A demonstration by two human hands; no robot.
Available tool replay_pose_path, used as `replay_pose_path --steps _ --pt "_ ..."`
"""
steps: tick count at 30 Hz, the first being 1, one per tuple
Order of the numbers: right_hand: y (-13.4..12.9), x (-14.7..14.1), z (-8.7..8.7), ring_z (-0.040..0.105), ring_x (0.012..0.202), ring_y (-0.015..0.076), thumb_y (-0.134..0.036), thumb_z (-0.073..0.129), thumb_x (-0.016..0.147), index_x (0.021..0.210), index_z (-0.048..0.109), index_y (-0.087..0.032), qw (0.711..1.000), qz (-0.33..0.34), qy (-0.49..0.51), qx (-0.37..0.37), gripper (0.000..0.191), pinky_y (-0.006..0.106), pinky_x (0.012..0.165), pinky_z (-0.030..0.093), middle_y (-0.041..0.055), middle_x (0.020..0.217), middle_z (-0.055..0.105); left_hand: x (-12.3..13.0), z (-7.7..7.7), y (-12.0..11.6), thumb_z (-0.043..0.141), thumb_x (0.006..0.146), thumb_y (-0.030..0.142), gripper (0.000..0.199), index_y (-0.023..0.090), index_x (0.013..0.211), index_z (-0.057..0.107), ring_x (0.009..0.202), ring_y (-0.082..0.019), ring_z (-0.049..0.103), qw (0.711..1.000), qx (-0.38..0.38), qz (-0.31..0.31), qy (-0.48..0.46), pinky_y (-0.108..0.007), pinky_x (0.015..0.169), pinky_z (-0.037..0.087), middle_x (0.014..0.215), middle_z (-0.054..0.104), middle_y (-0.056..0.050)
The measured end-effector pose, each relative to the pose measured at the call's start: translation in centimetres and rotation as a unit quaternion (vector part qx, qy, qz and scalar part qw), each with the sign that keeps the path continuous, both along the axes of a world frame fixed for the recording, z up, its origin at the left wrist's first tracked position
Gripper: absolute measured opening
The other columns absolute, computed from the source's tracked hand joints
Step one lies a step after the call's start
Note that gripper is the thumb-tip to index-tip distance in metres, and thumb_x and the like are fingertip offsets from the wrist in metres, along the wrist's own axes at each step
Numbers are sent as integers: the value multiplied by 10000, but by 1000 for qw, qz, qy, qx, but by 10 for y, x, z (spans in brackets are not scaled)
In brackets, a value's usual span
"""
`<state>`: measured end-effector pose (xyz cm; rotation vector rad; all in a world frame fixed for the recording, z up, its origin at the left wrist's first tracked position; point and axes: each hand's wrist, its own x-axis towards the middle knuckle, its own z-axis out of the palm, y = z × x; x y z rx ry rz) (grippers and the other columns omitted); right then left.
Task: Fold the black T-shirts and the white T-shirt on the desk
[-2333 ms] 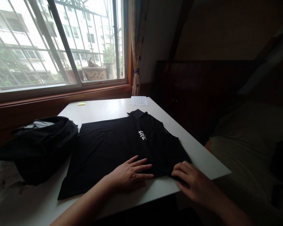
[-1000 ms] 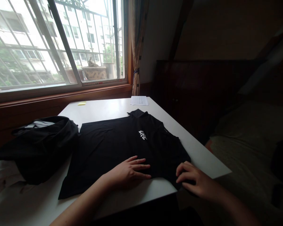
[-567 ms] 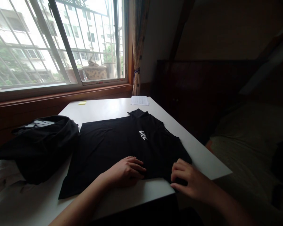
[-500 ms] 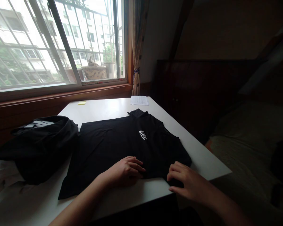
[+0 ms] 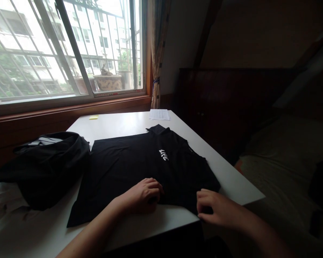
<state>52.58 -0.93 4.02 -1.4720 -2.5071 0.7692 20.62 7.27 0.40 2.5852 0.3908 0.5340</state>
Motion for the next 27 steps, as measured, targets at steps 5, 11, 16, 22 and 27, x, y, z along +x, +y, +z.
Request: replay_pose_path --steps 5,11,16,22,27 --pt "13 -14 6 593 813 190 -285 549 957 717 659 -213 996 1 16 88 274 330 754 481 30 799 642 -1 9 -4 630 773 140 171 223 922 623 1191 -247 567 1000 23 12 15 -377 1059 443 1255 626 -74" --pt "36 -53 -25 534 1251 267 -319 502 990 1340 581 -259 974 -43 19 220 364 449 1078 440 92 1353 587 -5 8 -3 504 999 369 400 261 1384 520 1481 -279 308 993 70 64 68 -515 1218 236 1557 433 -74" --pt "38 -65 -52 210 1507 314 -481 505 986 1559 322 -290 981 -8 -54 187 630 566 1216 219 61 1634 294 -19 -12 7 401 1043 468 546 303 1555 306 1511 -290 227 972 118 154 132 -582 1215 179 1618 328 -62" --pt "32 -50 -46 100 1531 321 -639 480 951 1567 261 -392 991 14 -64 117 699 612 1217 121 -6 1672 167 -60 -14 14 410 1030 519 597 336 1573 243 1517 -277 209 961 153 161 167 -556 1230 119 1644 251 -40" --pt "31 -40 -41 71 1530 349 -690 512 910 1552 280 -430 994 8 -61 86 731 639 1206 102 -20 1673 161 -112 -6 13 414 1035 504 587 382 1572 210 1510 -262 234 951 156 173 201 -538 1234 114 1645 239 -5"
